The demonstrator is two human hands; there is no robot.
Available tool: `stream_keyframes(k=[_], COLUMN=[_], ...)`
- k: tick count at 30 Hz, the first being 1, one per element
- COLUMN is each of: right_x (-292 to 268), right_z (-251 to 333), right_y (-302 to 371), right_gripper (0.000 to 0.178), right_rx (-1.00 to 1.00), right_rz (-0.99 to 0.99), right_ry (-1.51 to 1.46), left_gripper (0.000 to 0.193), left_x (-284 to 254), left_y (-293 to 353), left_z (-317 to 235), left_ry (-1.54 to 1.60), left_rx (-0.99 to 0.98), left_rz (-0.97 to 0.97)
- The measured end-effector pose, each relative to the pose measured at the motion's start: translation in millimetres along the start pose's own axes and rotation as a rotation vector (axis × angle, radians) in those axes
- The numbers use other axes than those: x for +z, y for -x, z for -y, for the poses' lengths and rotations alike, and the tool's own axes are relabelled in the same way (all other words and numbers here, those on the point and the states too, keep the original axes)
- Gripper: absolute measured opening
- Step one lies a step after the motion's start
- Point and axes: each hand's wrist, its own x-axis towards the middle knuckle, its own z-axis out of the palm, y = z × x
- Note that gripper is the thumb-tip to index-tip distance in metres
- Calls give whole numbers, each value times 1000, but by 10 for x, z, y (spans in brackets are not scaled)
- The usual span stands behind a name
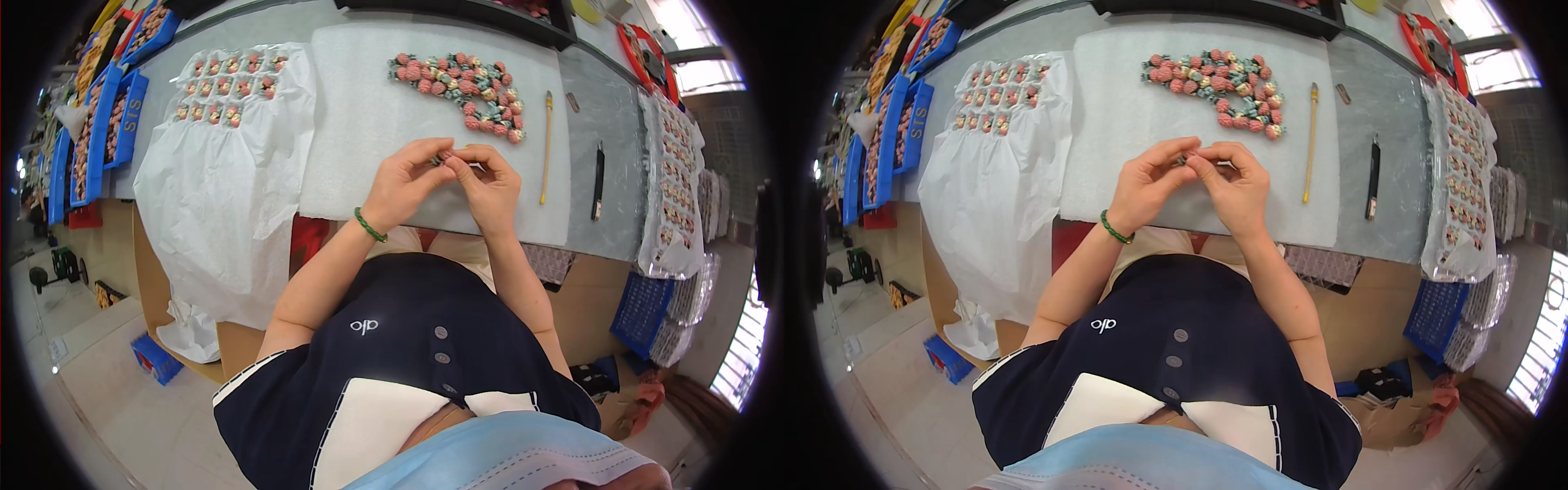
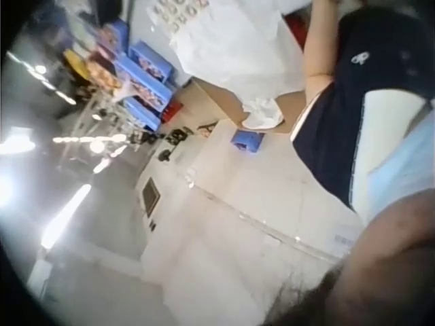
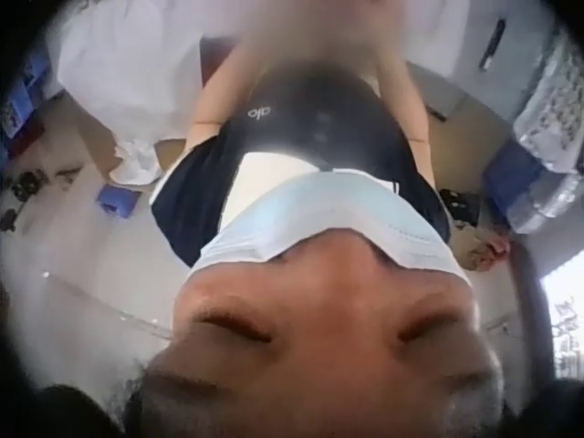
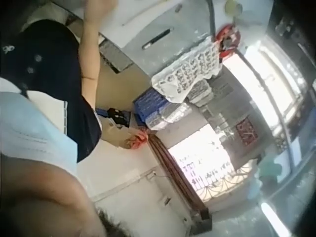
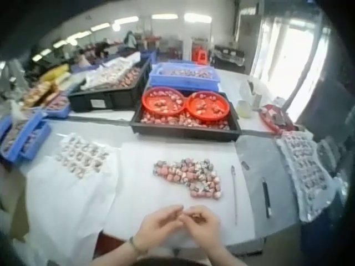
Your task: Assembling small toy components and placing them into a sorting tray.
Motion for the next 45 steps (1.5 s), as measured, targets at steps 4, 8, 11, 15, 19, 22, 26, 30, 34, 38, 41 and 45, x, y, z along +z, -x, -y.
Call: stream_keyframes(k=[4, 8, 11, 15, 19, 22, 26, 30, 34, 38, 41, 45], right_x=[217, 556, 593, 550, 456, 326, 207, 234, 373, 535, 481, 435], right_z=[63, 197, 146, 177, 203, 143, 182, 335, 270, 269, 200, 91], right_y=[98, 243, 332, 339, 305, 245, 21, -401, -851, -1052, -1059, -957], right_gripper=[11, 25, 26, 25, 24, 24, 16, 16, 23, 29, 29, 25], right_rx=[41, 84, 91, 112, 109, 101, 57, -197, -566, -687, -589, -615], right_rz=[28, 99, 134, 155, 150, 138, 174, 260, 220, 78, 179, 338], right_ry=[-5, -50, 24, 59, 61, 66, 199, 476, 767, 1151, 1305, 1277], left_gripper=[38, 37, 38, 33, 35, 37, 53, 71, 71, 68, 70, 72], left_x=[-162, -468, -921, -1714, -2059, -2019, -1698, -1583, -1520, -1172, -739, -392], left_y=[181, 422, 473, 387, 289, 216, 169, 165, 207, 261, 277, 268], left_z=[-189, -585, -876, -1065, -869, -728, -536, -494, -533, -790, -977, -709], left_ry=[171, 48, -561, -1202, -1444, -1567, -1803, -1781, -1797, -1826, -1790, -1321], left_rx=[-87, -97, 205, 350, 252, 219, 0, -176, -111, -79, 128, 248], left_rz=[-19, -114, -350, -555, -561, -489, -504, -453, -469, -447, -360, -110])
